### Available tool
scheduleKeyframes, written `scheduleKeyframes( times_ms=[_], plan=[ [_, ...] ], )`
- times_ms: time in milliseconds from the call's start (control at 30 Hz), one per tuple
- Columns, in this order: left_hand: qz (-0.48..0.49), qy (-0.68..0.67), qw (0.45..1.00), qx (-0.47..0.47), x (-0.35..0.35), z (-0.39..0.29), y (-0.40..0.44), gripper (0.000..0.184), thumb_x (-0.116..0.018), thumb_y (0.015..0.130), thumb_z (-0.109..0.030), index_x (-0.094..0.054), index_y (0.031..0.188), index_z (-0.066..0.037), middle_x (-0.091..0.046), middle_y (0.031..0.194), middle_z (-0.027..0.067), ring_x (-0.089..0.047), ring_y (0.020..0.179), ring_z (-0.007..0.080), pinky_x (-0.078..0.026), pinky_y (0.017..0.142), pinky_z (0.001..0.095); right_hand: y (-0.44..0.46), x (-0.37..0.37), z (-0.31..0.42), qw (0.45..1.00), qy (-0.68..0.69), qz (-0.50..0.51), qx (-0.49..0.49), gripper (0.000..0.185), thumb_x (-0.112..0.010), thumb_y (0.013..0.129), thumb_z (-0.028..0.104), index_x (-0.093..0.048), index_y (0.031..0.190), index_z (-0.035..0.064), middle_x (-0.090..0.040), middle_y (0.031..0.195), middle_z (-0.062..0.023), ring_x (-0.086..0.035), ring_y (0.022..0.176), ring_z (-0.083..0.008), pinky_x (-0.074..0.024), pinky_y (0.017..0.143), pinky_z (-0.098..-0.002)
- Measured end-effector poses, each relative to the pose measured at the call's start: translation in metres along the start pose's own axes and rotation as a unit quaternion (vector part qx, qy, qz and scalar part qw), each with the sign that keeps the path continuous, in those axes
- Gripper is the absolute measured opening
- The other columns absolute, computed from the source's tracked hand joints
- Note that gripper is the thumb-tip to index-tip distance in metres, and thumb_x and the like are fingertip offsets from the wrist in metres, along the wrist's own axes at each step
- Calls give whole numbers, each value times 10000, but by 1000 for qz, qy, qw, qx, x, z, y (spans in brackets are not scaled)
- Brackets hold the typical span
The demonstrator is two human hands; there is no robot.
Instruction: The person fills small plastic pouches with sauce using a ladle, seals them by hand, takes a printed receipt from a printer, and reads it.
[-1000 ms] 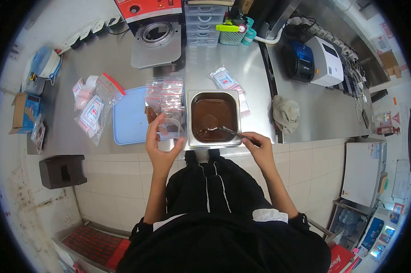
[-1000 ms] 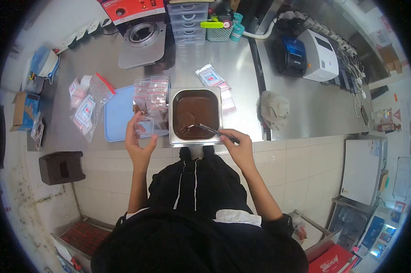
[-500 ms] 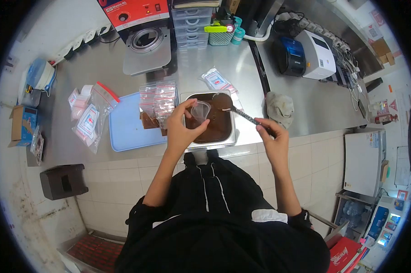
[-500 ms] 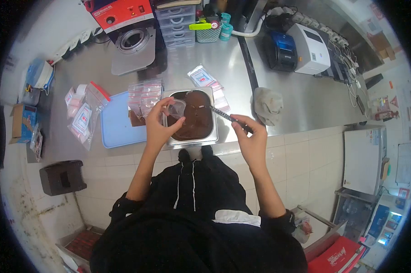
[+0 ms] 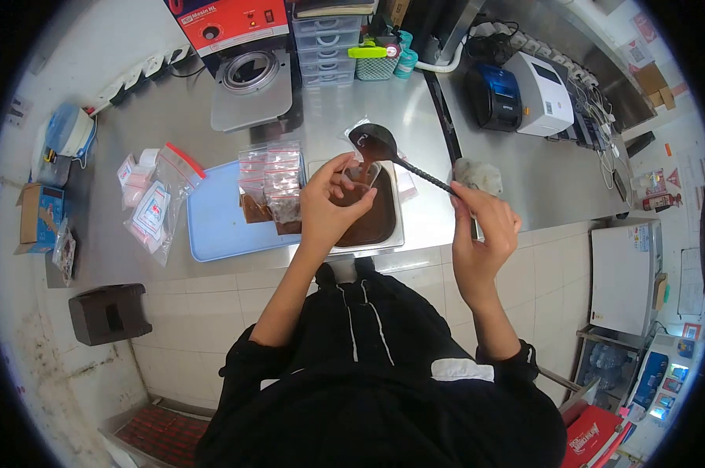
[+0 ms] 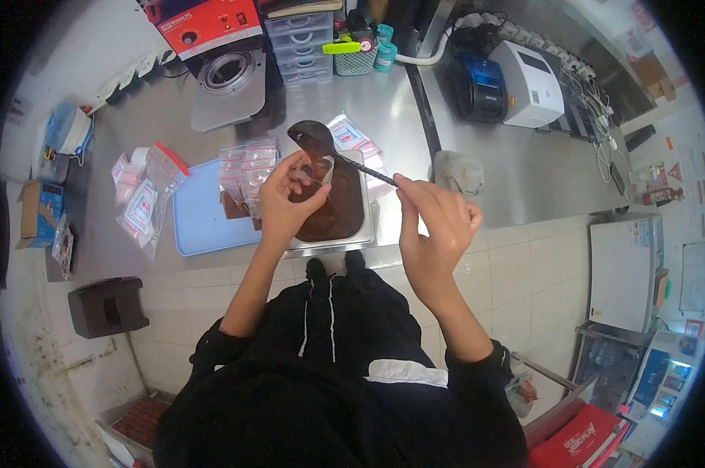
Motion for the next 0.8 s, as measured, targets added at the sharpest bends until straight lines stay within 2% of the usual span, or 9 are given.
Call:
scheduleKeyframes(
  times_ms=[267,367,433,467,533,633,667,733,800],
  plan=[
    [-11,-52,998,32,-2,1,-3,594,-768,648,-53,-521,1184,6,-600,1034,72,-553,774,77,-417,617,189,-18,-15,-7,998,-38,25,48,245,-678,726,22,-689,921,170,-635,793,45,-539,709,-119,-265,688,-286],
    [5,-56,997,47,-3,-6,-1,602,-759,656,-19,-507,1203,12,-593,1059,74,-549,791,78,-408,624,183,-17,-19,-14,999,26,34,-15,230,-671,738,17,-690,935,136,-641,788,8,-538,673,-119,-316,665,-279],
    [15,-52,997,52,-3,-6,-1,603,-753,660,-12,-507,1210,1,-590,1070,77,-552,797,80,-408,623,183,-18,-26,-30,964,194,60,-173,207,-657,757,14,-683,952,79,-654,807,-48,-541,635,-118,-383,620,-254],
    [16,-52,997,52,-2,-5,-1,603,-747,662,-5,-508,1216,-9,-586,1083,78,-555,803,79,-406,621,181,-19,-28,-31,963,195,60,-174,207,-657,757,14,-683,952,79,-654,807,-48,-541,635,-118,-383,620,-254],
    [15,-52,997,52,0,-5,-1,603,-741,664,3,-509,1221,-20,-583,1096,79,-557,809,78,-404,619,180,-29,-37,-49,911,283,63,-294,191,-648,765,11,-671,954,27,-662,830,-97,-552,622,-121,-424,585,-222],
    [-3,-51,998,35,5,-8,-2,584,-747,659,-37,-528,1200,-35,-594,1054,69,-576,806,74,-433,622,185,-53,-55,-68,936,204,107,-268,184,-631,776,24,-669,956,27,-668,851,-97,-572,645,-130,-438,607,-225],
    [-1,-58,998,34,6,-11,-3,589,-746,659,-33,-522,1204,-33,-593,1057,72,-577,816,75,-430,621,184,-59,-59,-67,937,128,177,-271,182,-632,777,67,-673,953,42,-669,844,-92,-597,648,-166,-450,590,-249],
    [0,-64,997,33,7,-18,-4,595,-745,659,-29,-517,1209,-31,-593,1059,74,-577,825,76,-427,620,183,-81,-84,-75,934,116,242,-235,209,-659,761,127,-678,962,75,-664,909,-76,-616,722,-196,-445,630,-278],
    [2,-87,995,44,7,-25,-6,604,-745,661,-19,-508,1216,-30,-591,1068,78,-578,834,76,-414,609,178,-73,-84,-48,980,76,174,-50,248,-687,738,170,-670,978,110,-649,982,-70,-614,821,-205,-429,685,-291]
  ],
)
Point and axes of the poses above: each hand's wrist, its own y-axis towards the middle knuckle, its own x-axis out of the back of the hand, z = x × y, the point moved 5 cm from there along y, towards the middle knuckle
